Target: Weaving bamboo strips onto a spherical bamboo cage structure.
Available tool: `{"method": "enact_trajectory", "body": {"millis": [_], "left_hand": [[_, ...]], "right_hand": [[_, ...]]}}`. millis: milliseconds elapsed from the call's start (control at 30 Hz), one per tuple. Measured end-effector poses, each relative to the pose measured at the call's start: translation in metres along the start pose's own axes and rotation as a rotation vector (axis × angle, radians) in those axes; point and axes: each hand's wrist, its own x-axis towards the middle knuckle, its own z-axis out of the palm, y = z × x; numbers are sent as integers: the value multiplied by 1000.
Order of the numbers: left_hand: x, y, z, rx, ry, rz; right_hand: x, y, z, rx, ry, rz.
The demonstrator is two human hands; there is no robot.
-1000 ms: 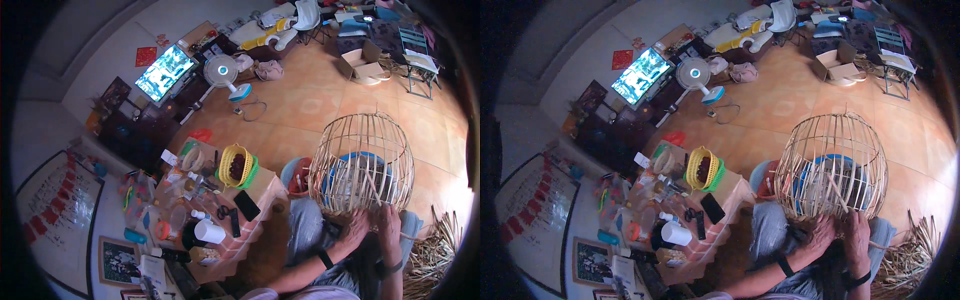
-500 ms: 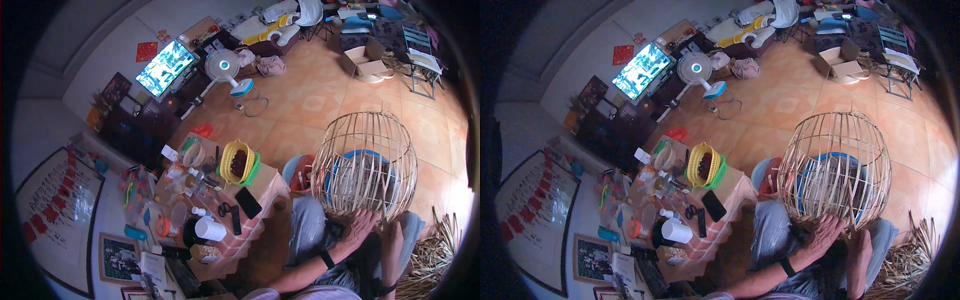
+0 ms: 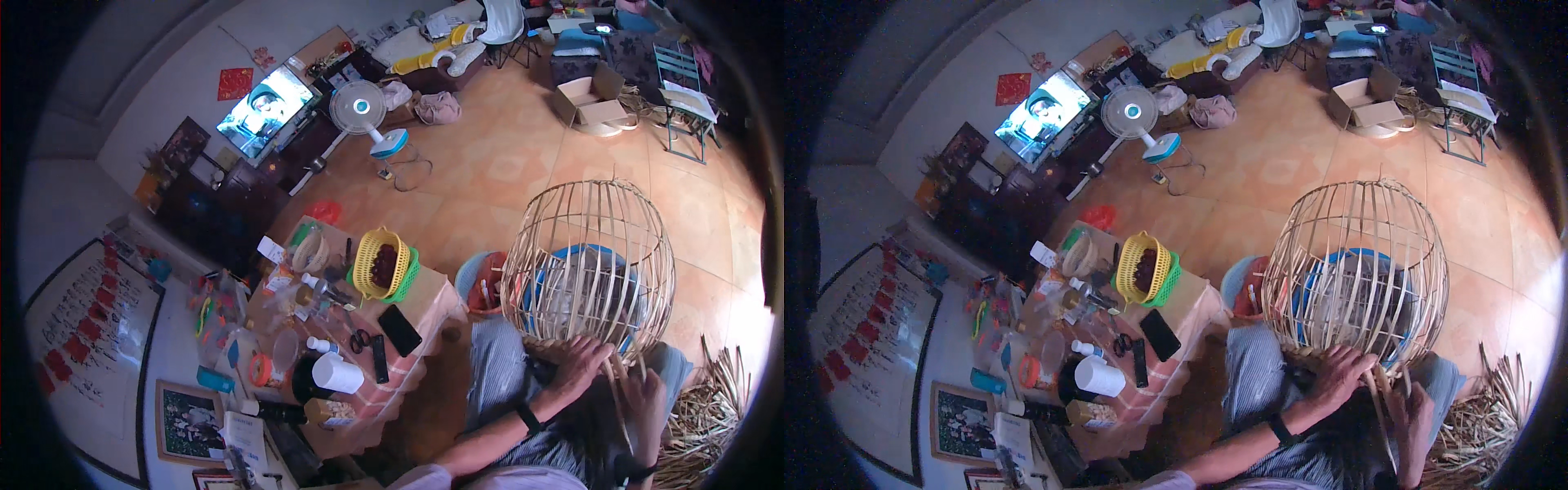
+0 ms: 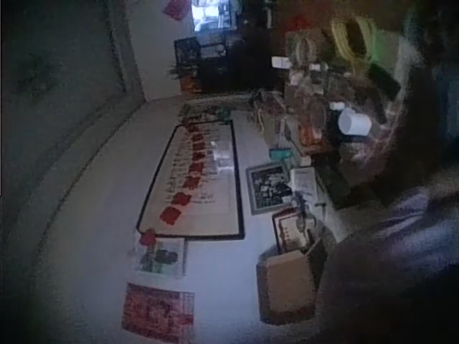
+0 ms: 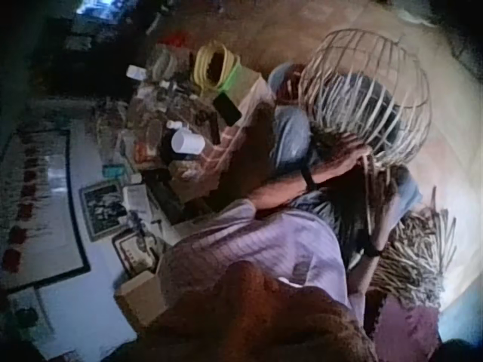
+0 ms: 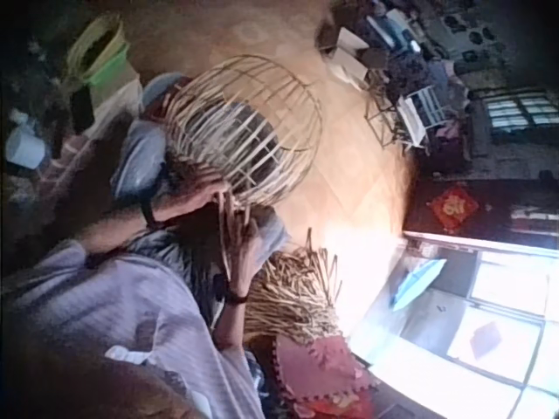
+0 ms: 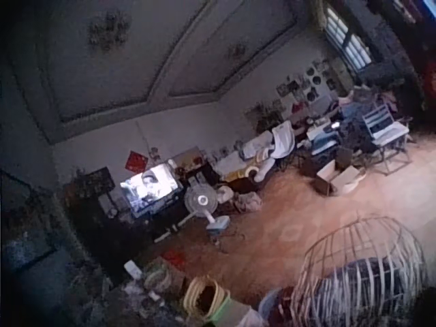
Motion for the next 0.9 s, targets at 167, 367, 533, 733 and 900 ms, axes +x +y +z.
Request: {"method": "enact_trajectory", "body": {"millis": [167, 367, 533, 733, 900], "left_hand": [[0, -2, -1, -10, -13, -20], [2, -1, -3, -19, 1, 2], [4, 1, -11, -6, 41, -20], [-9, 0, -18, -93, 73, -17], [-8, -18, -22, -65, 129, -15]], "right_hand": [[44, 33, 39, -92, 230, -283], [66, 49, 43, -126, 96, -408], [66, 26, 28, 119, -120, -271], [53, 24, 23, 574, -259, -30], [65, 27, 34, 128, -101, -377]]}}
